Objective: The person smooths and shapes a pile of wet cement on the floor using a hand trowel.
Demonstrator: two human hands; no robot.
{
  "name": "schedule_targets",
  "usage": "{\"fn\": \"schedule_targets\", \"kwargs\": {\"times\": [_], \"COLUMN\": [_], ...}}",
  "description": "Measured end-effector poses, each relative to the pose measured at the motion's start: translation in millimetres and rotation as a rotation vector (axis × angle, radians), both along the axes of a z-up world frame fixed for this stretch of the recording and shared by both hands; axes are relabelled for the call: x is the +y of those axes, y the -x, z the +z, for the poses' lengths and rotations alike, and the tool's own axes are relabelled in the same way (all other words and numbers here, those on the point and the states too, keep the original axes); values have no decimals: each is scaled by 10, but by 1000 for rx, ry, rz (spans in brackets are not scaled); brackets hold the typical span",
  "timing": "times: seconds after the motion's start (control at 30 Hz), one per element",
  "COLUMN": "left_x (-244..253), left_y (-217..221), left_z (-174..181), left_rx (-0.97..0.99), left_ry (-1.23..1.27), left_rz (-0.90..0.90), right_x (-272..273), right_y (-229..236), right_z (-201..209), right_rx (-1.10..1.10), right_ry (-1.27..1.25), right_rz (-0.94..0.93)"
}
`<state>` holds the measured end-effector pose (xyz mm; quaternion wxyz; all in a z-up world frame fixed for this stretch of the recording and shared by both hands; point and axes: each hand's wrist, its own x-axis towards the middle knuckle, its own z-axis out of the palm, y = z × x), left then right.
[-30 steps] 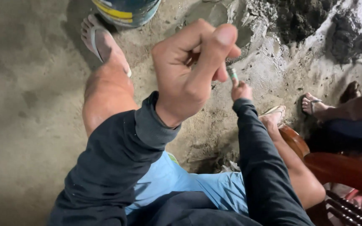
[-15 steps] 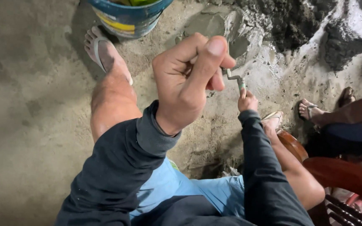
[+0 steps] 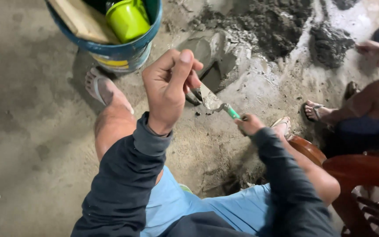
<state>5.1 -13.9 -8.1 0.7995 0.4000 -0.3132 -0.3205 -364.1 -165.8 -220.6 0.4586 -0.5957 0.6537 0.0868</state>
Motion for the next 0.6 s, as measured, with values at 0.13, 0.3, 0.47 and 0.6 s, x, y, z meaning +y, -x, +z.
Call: {"fn": "schedule_targets", "kwargs": {"times": [0.13,0.3,0.47,0.6], "left_x": [-46,-64,-342,-506], "left_y": [178,591,1166,1514], "left_z": [-1,-70,-571,-1070], "left_rx": [-100,-541,-680,-110], "left_ry": [-63,-496,-871,-964], "left_rz": [-136,-387,-736,-787], "right_x": [7,257,644,731], "right_y": [98,-76,-351,-493], "right_z": [1059,1474,1202,1015], "right_rx": [-378,-469,-803,-785], "right_ry": [5,52,31,133], "right_rz": [146,21,-337,-289]}}
